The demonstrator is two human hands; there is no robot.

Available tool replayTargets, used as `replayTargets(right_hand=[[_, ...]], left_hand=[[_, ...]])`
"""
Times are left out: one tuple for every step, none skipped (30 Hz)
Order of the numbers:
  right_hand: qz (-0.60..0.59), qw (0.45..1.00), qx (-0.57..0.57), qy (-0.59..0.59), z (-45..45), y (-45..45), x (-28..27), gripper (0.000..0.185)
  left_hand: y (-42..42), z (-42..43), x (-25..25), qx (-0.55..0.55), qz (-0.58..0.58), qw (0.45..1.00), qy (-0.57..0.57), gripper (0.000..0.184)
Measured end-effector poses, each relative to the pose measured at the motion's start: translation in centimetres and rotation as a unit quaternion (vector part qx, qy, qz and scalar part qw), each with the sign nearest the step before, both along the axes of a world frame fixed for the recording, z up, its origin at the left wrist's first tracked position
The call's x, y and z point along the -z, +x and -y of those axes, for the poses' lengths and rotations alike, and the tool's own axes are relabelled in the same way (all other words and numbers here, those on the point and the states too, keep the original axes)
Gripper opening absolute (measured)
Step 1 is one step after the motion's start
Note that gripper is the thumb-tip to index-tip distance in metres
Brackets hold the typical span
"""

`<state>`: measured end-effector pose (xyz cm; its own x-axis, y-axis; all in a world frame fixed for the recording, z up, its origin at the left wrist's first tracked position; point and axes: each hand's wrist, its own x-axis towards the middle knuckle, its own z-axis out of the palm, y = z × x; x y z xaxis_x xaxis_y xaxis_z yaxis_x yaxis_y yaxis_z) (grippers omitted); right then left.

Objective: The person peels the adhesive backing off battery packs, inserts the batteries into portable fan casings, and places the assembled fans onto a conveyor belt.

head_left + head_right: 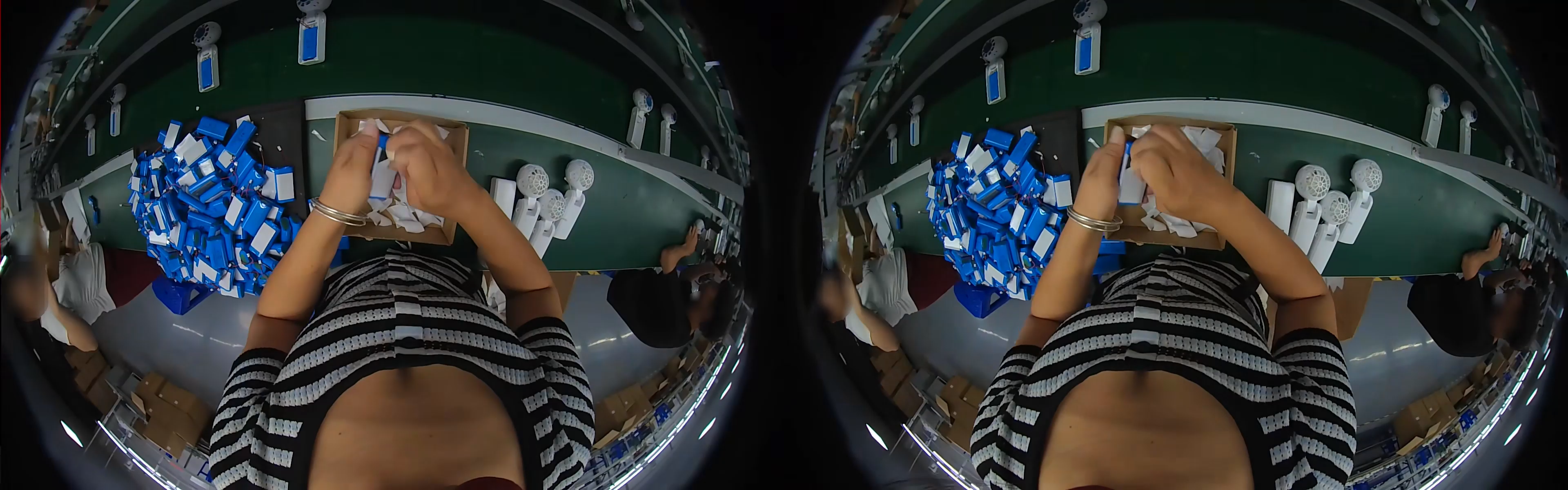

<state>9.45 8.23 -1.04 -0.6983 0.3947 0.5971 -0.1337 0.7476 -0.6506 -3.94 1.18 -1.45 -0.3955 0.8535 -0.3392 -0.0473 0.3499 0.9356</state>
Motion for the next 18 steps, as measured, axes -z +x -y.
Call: replayTargets(right_hand=[[-0.002,1.0,-0.001,-0.003,0.8,0.0,0.4,0.018],[0.006,0.999,-0.028,-0.029,2.0,0.3,0.9,0.02],[0.014,0.997,-0.058,-0.052,3.1,0.4,1.5,0.024],[0.108,0.989,-0.072,-0.076,4.1,0.5,2.7,0.023],[0.105,0.989,-0.067,-0.076,4.3,0.6,3.7,0.023],[0.162,0.987,-0.007,-0.012,4.6,0.8,4.4,0.025],[0.221,0.972,0.057,0.051,4.4,1.0,4.0,0.027],[0.223,0.966,0.114,-0.063,3.9,1.9,3.1,0.03],[0.149,0.964,0.147,-0.164,3.4,2.3,2.6,0.03],[0.071,0.945,0.181,-0.261,2.8,2.7,2.1,0.031],[0.047,0.922,0.142,-0.356,2.2,3.2,1.1,0.035],[0.046,0.919,0.166,-0.355,2.0,3.9,1.5,0.035],[0.034,0.897,0.147,-0.416,1.8,4.5,2.3,0.031],[0.021,0.872,0.123,-0.474,1.6,5.4,3.0,0.027],[0.012,0.82,0.15,-0.553,1.5,6.6,3.0,0.022],[0.004,0.863,0.188,-0.469,1.5,8.1,2.9,0.023],[-0.003,0.897,0.223,-0.382,1.5,9.7,2.6,0.024],[-0.053,0.893,0.251,-0.37,1.7,11.0,2.7,0.026]], left_hand=[[-0.1,-0.2,-0.2,-0.069,0.024,0.997,0.008,0.05],[-1.2,-0.7,-0.6,-0.093,0.196,0.976,-0.03,0.055],[-2.7,-0.6,-0.4,-0.057,0.227,0.972,-0.017,0.051],[-3.6,-0.7,-0.8,-0.02,0.257,0.966,-0.001,0.046],[-3.5,-0.9,-1.2,-0.056,0.223,0.973,-0.023,0.036],[-3.4,-0.6,-0.8,-0.046,0.222,0.974,-0.026,0.036],[-3.3,-0.4,0.0,-0.009,0.08,0.997,0.018,0.035],[-2.8,-0.4,0.8,0.031,-0.06,0.995,0.069,0.038],[-1.7,-0.6,-0.4,0.073,-0.328,0.936,0.107,0.042],[0.1,-0.5,-1.2,0.128,-0.367,0.915,0.111,0.039],[1.8,-0.6,-1.7,0.18,-0.406,0.888,0.119,0.037],[3.1,-0.6,-0.8,0.238,-0.404,0.869,0.159,0.041],[4.4,-0.9,-1.0,0.267,-0.417,0.855,0.157,0.042],[5.5,-1.2,-1.1,0.291,-0.432,0.84,0.154,0.044],[6.0,-1.9,-1.0,0.31,-0.391,0.856,0.137,0.053],[7.0,-2.2,-1.1,0.32,-0.387,0.853,0.142,0.053],[8.0,-2.5,-1.3,0.336,-0.393,0.831,0.207,0.054],[9.0,-2.8,-1.7,0.346,-0.398,0.806,0.269,0.055]])
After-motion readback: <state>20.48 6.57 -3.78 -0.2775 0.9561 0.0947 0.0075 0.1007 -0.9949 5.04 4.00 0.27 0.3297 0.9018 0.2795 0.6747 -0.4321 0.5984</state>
